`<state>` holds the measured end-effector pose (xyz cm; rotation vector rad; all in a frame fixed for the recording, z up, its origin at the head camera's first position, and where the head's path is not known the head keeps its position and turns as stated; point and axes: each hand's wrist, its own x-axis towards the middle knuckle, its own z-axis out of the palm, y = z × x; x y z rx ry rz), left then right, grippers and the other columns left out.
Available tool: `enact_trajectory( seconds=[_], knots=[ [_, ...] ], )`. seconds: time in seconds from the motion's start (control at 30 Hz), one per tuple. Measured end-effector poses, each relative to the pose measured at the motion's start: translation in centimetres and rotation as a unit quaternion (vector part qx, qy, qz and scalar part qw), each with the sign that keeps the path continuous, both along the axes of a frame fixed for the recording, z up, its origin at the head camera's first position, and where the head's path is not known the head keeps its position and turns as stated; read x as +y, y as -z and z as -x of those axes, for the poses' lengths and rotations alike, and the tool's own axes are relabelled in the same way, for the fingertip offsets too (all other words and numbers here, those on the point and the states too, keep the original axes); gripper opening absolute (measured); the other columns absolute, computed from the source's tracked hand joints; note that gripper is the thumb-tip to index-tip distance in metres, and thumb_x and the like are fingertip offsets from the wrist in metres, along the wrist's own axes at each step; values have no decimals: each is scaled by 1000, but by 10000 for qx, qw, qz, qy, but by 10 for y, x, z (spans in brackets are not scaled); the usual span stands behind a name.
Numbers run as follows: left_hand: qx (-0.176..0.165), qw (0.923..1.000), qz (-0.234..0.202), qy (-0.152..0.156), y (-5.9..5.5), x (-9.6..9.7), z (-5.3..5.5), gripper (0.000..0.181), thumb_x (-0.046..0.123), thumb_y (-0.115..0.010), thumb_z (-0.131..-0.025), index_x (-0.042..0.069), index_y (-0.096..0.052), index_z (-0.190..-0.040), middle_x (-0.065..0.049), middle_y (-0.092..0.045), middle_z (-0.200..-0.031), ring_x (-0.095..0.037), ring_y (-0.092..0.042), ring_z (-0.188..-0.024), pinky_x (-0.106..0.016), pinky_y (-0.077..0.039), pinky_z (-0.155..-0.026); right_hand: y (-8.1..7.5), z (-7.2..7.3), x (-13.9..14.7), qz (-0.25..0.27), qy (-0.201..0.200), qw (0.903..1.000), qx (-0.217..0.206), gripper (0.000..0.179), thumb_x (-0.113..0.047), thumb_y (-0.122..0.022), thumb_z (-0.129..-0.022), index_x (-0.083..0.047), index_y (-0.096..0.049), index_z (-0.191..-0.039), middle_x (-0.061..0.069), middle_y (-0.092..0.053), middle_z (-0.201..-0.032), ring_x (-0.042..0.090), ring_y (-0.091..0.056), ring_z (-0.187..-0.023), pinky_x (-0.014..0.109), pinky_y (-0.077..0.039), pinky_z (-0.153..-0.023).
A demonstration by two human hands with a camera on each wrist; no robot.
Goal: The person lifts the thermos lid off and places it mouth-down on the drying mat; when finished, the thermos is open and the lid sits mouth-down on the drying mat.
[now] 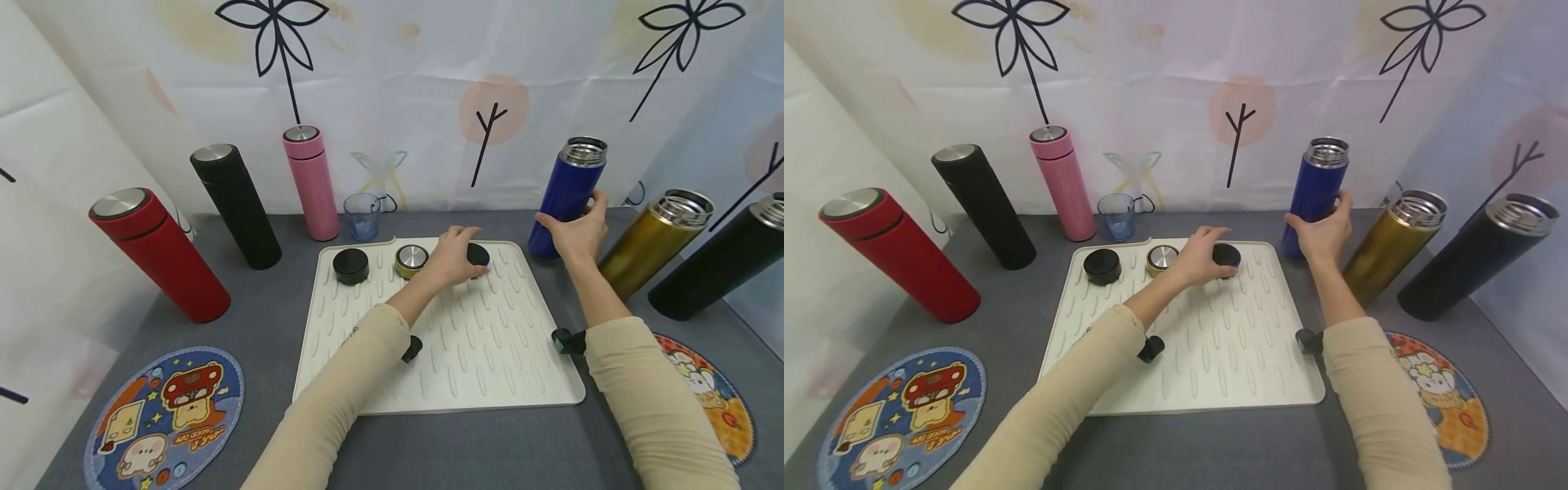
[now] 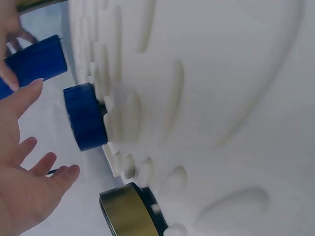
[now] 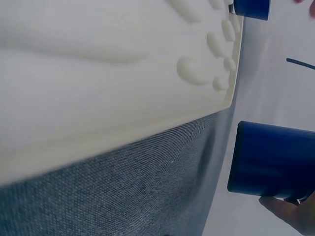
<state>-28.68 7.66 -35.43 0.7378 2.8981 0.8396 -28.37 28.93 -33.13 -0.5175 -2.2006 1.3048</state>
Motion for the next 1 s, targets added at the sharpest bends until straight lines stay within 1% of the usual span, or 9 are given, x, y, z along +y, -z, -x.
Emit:
enact_trajectory(
  seconds=[0.13,0.37,0.5,0.53,0.67,0.77,0.83,0.9,1.0],
  knots=[
    [-14,9994,-282,181,-6,-12,-4,66,36,-67,-89,17,-39,-146,-10,-35,-146,-28,-34,-133,-38,-37,-102,5,5,4,104,73,9999,-51,88,-30,-79,-76,-23,-26,-146,7,-42,-143,20,-41,-130,39,-32,-106],
    [-86,9955,-902,282,-13,-36,-9,58,32,-65,-91,17,-44,-143,-10,-37,-145,-25,-37,-131,-39,-38,-101,12,13,10,102,156,9998,-46,89,-32,-79,-76,-25,-25,-147,6,-41,-144,18,-40,-130,37,-31,-107],
    [55,9922,-1176,405,-15,-53,-15,57,30,-66,-91,17,-45,-142,-8,-39,-143,-24,-39,-130,-40,-38,-101,14,17,11,22,187,9998,38,89,-34,-79,-76,-24,-26,-146,7,-43,-143,18,-41,-129,35,-31,-106],
    [87,9913,-1237,452,-16,-57,-17,56,29,-66,-91,16,-45,-142,-8,-39,-143,-25,-43,-126,-39,-40,-98,14,18,11,6,177,9998,43,89,-34,-79,-76,-24,-26,-146,7,-43,-143,19,-41,-129,36,-31,-107],
    [270,9889,-1310,652,-19,-76,-25,56,27,-67,-91,15,-46,-141,-7,-42,-141,-23,-46,-122,-36,-43,-94,15,21,11,-97,150,9998,84,88,-34,-79,-76,-23,-26,-146,8,-43,-142,20,-42,-129,36,-31,-107],
    [285,9845,-1537,797,-21,-90,-31,55,23,-67,-91,12,-47,-140,-8,-43,-140,-22,-44,-124,-32,-42,-97,16,24,13,-115,150,9998,76,88,-35,-78,-77,-23,-25,-146,7,-42,-143,19,-41,-130,35,-29,-108],
    [224,9796,-1806,850,-23,-99,-36,54,20,-68,-90,10,-48,-139,-9,-44,-139,-22,-44,-123,-31,-43,-97,17,24,14,-102,165,9998,52,89,-37,-78,-77,-23,-24,-147,7,-42,-144,19,-40,-130,35,-28,-108],
    [194,9751,-2034,865,-24,-107,-40,54,18,-69,-90,8,-49,-139,-9,-44,-138,-23,-45,-123,-32,-42,-98,19,25,15,-70,151,9999,31,90,-38,-78,-77,-23,-23,-147,7,-41,-144,19,-39,-130,35,-28,-108],
    [201,9717,-2215,795,-27,-120,-44,53,16,-69,-89,9,-49,-138,-8,-45,-137,-22,-45,-123,-32,-42,-99,21,26,16,-37,143,9999,-31,90,-38,-77,-77,-24,-22,-148,7,-41,-144,19,-39,-131,36,-28,-108]
  ],
)
